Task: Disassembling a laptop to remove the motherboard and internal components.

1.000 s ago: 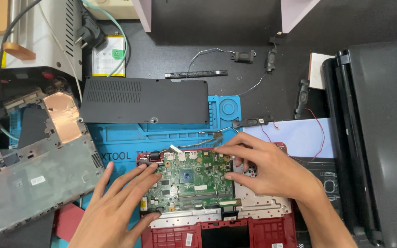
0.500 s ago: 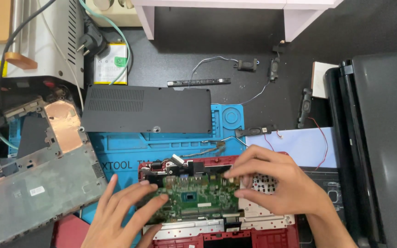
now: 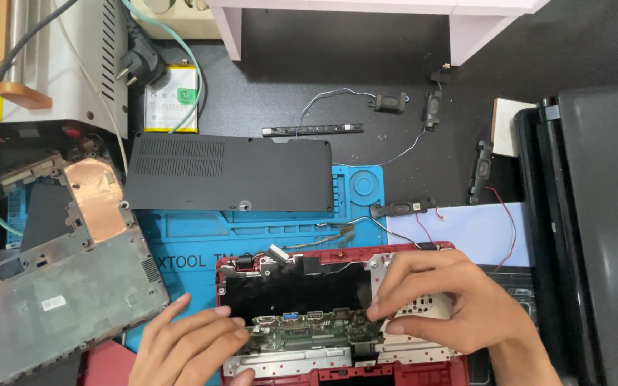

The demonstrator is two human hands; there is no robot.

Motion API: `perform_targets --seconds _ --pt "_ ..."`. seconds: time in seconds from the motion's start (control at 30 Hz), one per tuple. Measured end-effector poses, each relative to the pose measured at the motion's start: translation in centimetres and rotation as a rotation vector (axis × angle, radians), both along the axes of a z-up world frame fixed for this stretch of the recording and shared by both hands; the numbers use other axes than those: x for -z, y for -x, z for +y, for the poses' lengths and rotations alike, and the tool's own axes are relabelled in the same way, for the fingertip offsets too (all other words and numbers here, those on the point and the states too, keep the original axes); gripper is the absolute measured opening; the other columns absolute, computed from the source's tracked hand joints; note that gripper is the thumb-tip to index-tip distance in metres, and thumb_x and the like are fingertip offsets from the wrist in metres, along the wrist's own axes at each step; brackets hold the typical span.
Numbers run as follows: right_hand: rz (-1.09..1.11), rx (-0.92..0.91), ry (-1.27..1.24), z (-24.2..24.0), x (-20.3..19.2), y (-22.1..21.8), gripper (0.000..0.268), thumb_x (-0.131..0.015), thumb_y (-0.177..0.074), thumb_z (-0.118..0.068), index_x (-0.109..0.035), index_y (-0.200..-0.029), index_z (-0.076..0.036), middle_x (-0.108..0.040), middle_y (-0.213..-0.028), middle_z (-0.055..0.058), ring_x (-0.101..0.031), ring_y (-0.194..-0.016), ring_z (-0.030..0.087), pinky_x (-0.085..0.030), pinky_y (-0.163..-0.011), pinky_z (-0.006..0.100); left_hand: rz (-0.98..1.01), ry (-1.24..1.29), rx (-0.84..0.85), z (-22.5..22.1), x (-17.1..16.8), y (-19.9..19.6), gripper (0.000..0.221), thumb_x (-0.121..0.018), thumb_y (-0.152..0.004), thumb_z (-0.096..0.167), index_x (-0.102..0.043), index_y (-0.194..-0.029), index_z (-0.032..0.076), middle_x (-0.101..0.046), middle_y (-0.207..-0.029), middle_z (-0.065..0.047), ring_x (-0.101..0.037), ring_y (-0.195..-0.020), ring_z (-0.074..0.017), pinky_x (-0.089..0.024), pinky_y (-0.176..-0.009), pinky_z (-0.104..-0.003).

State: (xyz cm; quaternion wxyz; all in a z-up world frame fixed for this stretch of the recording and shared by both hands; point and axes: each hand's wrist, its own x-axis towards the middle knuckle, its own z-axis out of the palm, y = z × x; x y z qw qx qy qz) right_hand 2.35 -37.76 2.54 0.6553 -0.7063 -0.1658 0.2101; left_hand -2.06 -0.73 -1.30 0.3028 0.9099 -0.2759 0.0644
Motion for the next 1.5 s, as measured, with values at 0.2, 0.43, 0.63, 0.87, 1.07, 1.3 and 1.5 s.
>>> perform_targets --seconds 0.2,0.43,0.63,0.87,1.07,1.3,1.5 --pt "0.018 0.053 -0.012 0.1 0.4 -0.2 0.032 -0.084 -0.072 0.009 -0.084 -0.101 -0.005 -0.077 -0.095 0.007 -0.077 -0.090 0.020 -0.063 -0.078 0.033 0.046 0.037 -0.021 -1.2 -1.8 -1.4 0.037 -0.078 -0.079 0.025 -0.068 -0.114 0.020 -0.072 -0.113 0.005 -0.066 -0.117 -0.0155 -0.042 -0.114 -0.052" --pt "-0.047 0.094 0.169 1.1 0.1 -1.1 0.036 -0.085 -0.073 0.004 -0.081 -0.107 -0.007 -0.079 -0.102 0.007 -0.076 -0.092 0.018 -0.062 -0.074 0.031 0.172 0.024 -0.118 -1.4 -2.3 -1.6 0.037 -0.071 -0.076 0.001 -0.067 -0.111 0.012 -0.075 -0.118 -0.003 -0.069 -0.118 -0.0204 -0.041 -0.113 -0.053" --pt "0.037 0.151 0.348 1.6 0.7 -1.1 0.034 -0.088 -0.073 -0.005 -0.083 -0.106 -0.010 -0.078 -0.104 0.005 -0.071 -0.075 0.014 -0.057 -0.056 0.027 0.214 0.056 -0.168 -1.4 -2.3 -1.9 0.041 -0.072 -0.079 0.002 -0.065 -0.120 0.007 -0.072 -0.123 -0.011 -0.067 -0.121 -0.0270 -0.045 -0.110 -0.051" --pt "-0.106 0.142 0.260 1.8 0.2 -1.1 0.032 -0.084 -0.077 -0.003 -0.079 -0.107 -0.007 -0.077 -0.103 0.005 -0.073 -0.085 0.014 -0.061 -0.068 0.026 0.238 0.039 -0.209 -1.1 -1.7 -1.7 0.047 -0.079 -0.079 0.009 -0.066 -0.124 0.006 -0.074 -0.115 -0.010 -0.071 -0.113 -0.0248 -0.048 -0.110 -0.051" --pt "-0.017 0.138 0.371 2.1 0.1 -1.5 0.034 -0.085 -0.074 -0.007 -0.081 -0.107 -0.011 -0.076 -0.102 0.002 -0.068 -0.072 0.010 -0.055 -0.055 0.024 0.230 0.019 -0.194 -1.3 -1.5 -1.8 0.052 -0.079 -0.078 0.011 -0.063 -0.127 0.005 -0.073 -0.118 -0.011 -0.070 -0.113 -0.0252 -0.046 -0.109 -0.052" --pt "-0.020 0.133 0.420 2.1 0.2 -1.6 0.035 -0.084 -0.074 -0.007 -0.080 -0.109 -0.010 -0.076 -0.102 0.001 -0.064 -0.069 0.009 -0.052 -0.053 0.023 0.194 -0.029 -0.155 -1.7 -2.0 -2.4 0.052 -0.079 -0.078 0.011 -0.061 -0.127 0.004 -0.072 -0.118 -0.011 -0.068 -0.111 -0.0276 -0.048 -0.105 -0.051" --pt "-0.027 0.121 0.384 2.0 0.6 -1.5 0.035 -0.083 -0.076 -0.004 -0.079 -0.110 -0.009 -0.075 -0.105 0.002 -0.066 -0.072 0.009 -0.058 -0.058 0.023 0.190 -0.082 -0.118 -2.0 -2.6 -3.1 0.050 -0.076 -0.080 0.013 -0.060 -0.126 0.003 -0.069 -0.117 -0.012 -0.065 -0.108 -0.0309 -0.048 -0.098 -0.047"
